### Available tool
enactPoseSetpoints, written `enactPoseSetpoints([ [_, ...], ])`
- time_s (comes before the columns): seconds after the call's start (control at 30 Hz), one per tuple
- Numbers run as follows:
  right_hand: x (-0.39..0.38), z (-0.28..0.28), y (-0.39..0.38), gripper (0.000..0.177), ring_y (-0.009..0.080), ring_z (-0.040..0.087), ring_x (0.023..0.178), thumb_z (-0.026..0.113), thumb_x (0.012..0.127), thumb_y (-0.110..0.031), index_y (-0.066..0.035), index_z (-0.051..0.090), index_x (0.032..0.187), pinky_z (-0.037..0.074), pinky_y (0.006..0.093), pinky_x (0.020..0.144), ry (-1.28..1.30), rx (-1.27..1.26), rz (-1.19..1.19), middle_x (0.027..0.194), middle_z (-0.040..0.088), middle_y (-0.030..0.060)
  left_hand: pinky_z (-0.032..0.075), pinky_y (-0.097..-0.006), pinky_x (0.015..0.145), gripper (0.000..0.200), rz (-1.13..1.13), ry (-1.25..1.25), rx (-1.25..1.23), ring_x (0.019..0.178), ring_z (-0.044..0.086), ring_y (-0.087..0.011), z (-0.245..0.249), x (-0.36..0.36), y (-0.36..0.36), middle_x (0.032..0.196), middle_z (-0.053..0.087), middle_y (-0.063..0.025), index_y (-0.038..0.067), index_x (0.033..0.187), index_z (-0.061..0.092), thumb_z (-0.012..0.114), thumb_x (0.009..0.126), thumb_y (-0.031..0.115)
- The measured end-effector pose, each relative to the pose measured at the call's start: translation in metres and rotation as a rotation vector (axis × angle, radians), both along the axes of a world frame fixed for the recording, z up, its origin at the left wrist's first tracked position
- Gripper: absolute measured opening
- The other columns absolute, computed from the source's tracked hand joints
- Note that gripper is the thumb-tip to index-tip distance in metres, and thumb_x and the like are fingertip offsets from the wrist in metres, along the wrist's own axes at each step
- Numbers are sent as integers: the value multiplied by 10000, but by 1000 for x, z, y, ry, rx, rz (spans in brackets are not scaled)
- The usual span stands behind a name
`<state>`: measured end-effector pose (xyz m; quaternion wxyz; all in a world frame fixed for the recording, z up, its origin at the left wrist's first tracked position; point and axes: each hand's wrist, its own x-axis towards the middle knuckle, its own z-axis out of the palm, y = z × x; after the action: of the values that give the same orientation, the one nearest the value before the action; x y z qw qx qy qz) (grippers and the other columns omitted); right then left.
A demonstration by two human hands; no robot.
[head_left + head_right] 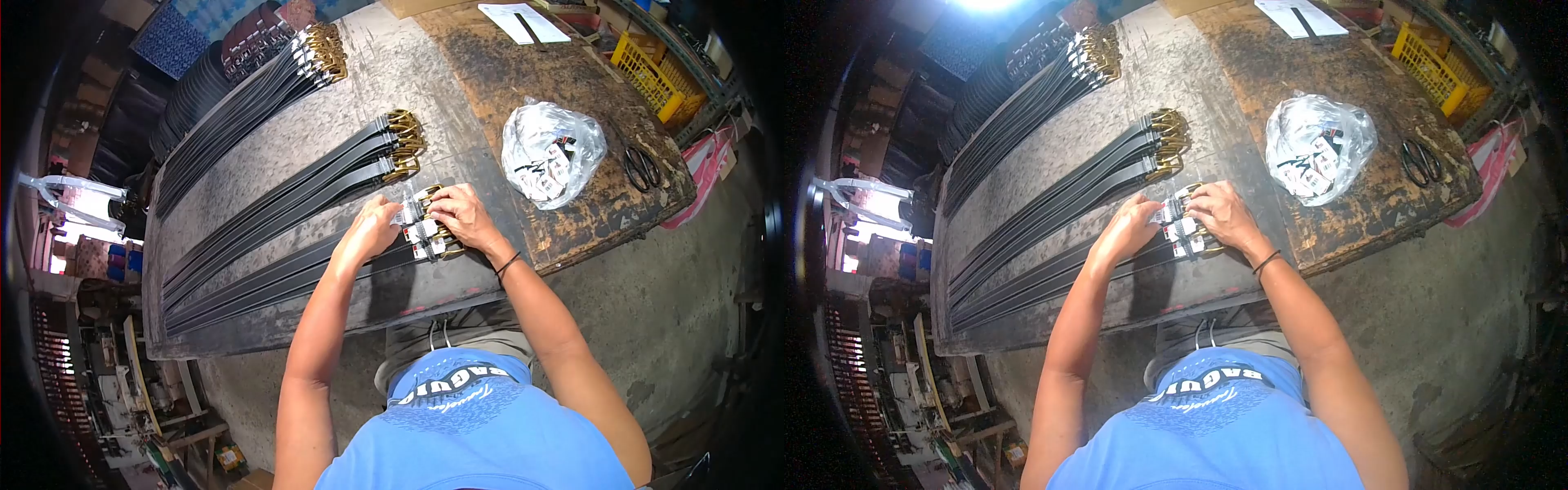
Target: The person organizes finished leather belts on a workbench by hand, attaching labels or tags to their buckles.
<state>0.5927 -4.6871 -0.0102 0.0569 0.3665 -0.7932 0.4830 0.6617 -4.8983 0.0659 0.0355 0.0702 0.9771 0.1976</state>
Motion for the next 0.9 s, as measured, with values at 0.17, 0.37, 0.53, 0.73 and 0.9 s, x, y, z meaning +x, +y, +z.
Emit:
enactPoseSetpoints([
  [0.17,0,1,1,109,267,533,1038,710,803,-173,-104,726,886,433,373,934,15,3,7,1014,648,28,474,-407,906,370,112,-87,-25,1030,593,-349,7,-2,5,1027,610,-186,38,1121,677,710,760,112],
  [0.37,0,0,0,111,264,534,1035,710,803,-177,-101,723,882,432,371,930,16,-10,2,1015,650,24,467,-416,925,418,86,-66,-48,1069,587,-359,3,-3,12,1067,616,-199,32,1151,659,737,755,142],
  [0.53,0,1,0,112,271,542,1013,708,800,-173,-87,713,873,434,372,920,30,-40,-4,993,654,38,474,-409,918,517,121,202,-58,1074,596,-349,-24,-5,10,1074,631,-200,43,1233,603,743,740,106],
  [0.73,0,6,1,105,314,549,939,647,771,-113,-57,600,846,443,389,864,-54,-101,-2,902,628,94,502,-384,874,626,20,118,144,1037,626,-325,-10,1,10,1141,631,-175,94,1319,533,748,732,59],
  [0.9,0,2,0,93,312,540,947,600,765,-91,-61,597,852,438,392,869,-47,-103,-12,889,621,89,510,-359,905,696,3,245,232,1065,626,-298,-20,12,12,1280,574,-158,118,1377,472,729,743,-11],
])
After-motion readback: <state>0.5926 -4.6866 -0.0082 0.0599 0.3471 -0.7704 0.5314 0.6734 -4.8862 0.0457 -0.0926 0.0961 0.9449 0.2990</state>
